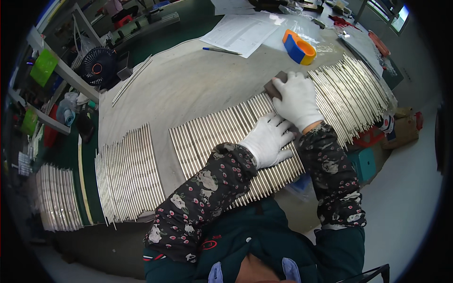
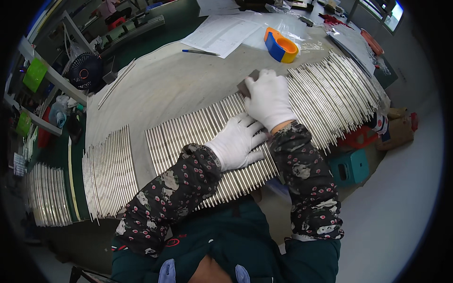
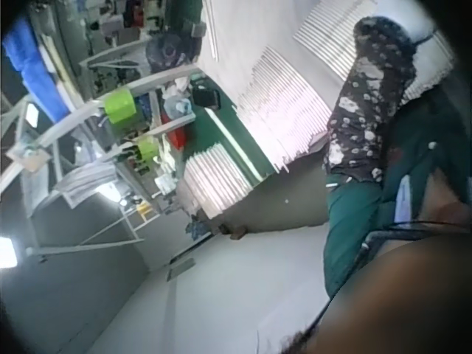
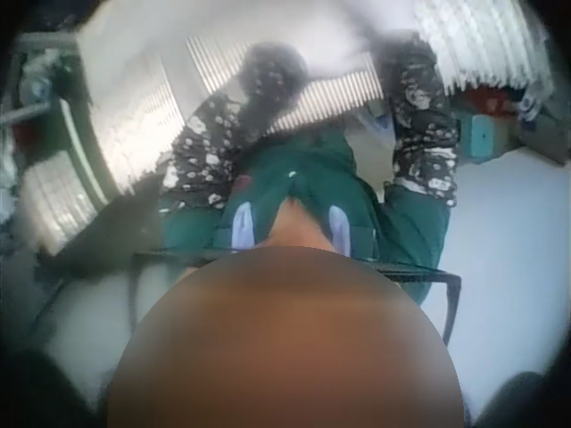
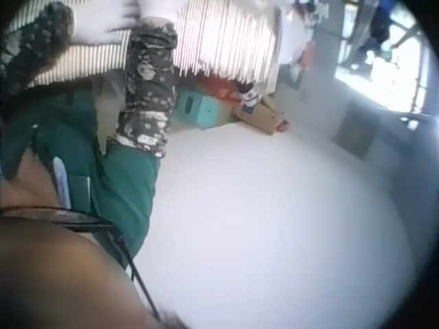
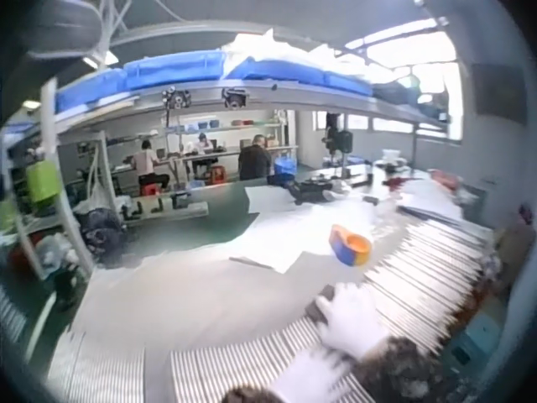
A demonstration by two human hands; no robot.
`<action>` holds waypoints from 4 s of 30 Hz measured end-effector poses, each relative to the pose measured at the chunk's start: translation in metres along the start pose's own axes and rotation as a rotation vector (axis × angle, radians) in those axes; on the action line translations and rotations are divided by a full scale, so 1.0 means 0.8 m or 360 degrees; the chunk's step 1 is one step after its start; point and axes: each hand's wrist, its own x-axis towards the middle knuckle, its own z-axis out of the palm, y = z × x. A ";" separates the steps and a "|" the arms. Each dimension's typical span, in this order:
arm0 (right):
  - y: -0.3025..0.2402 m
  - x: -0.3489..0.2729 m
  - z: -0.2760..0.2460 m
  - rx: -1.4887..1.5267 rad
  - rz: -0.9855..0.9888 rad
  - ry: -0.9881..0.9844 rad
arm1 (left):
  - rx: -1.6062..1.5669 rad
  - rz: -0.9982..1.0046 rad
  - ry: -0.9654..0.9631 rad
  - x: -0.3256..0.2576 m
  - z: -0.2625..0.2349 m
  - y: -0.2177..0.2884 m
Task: The recorder aligns a set of small rods and uses a sanding block to smooth the ends.
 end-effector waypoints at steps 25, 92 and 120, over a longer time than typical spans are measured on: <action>0.057 -0.108 0.096 0.2712 0.0591 0.0356 | -0.0209 0.0362 -0.0085 -0.061 -0.036 0.032; 0.060 -0.108 0.080 0.2685 0.0686 0.0224 | -0.0135 -0.0507 -0.0019 -0.185 -0.062 0.085; 0.055 -0.105 0.080 0.2608 0.0491 0.0282 | 0.0011 -0.0722 0.0017 -0.163 -0.024 0.100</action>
